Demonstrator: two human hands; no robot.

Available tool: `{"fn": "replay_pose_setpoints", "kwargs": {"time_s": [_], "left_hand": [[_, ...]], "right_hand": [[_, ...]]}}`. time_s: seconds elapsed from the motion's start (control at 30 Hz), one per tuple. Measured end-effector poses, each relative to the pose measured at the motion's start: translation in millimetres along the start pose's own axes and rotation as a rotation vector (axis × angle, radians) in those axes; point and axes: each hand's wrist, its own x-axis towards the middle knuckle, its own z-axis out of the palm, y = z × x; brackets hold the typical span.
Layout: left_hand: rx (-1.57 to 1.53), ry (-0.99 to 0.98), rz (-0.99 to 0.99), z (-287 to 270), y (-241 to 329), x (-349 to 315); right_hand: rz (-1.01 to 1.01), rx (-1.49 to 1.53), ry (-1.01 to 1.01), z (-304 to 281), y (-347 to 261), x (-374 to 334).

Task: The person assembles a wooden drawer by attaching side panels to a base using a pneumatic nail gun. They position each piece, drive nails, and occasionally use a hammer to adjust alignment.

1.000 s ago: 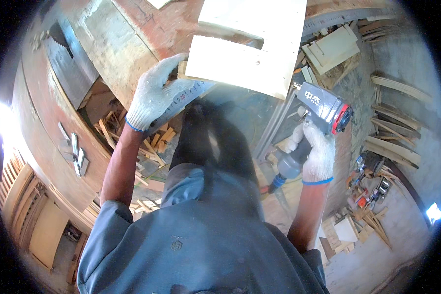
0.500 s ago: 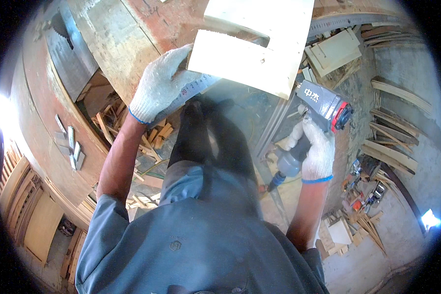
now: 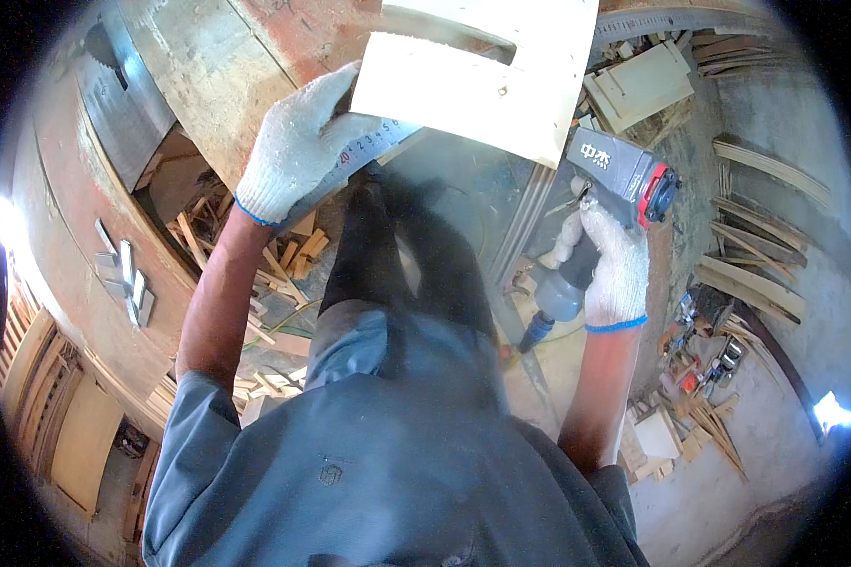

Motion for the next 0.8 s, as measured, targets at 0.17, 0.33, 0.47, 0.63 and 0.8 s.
{"fn": "replay_pose_setpoints", "kwargs": {"time_s": [0.17,0.33,0.47,0.63,0.8], "left_hand": [[0.01,0.01,0.011,2.1,-6.1,2.5],[-0.002,0.015,0.012,-1.2,-5.8,7.5],[-0.001,-0.022,0.009,-13.7,7.0,15.3],[-0.024,0.011,0.029,-10.1,-13.0,9.4],[-0.084,-0.032,0.047,-14.7,-7.9,14.0]], "right_hand": [[-0.025,-0.092,0.012,-8.6,7.8,2.5],[-0.031,-0.112,0.027,-13.5,16.3,-0.8],[-0.036,-0.119,0.003,-18.0,18.6,-2.8],[-0.079,-0.126,-0.016,-29.9,27.6,-16.7],[-0.115,-0.227,0.111,-58.1,46.8,-29.3]]}}
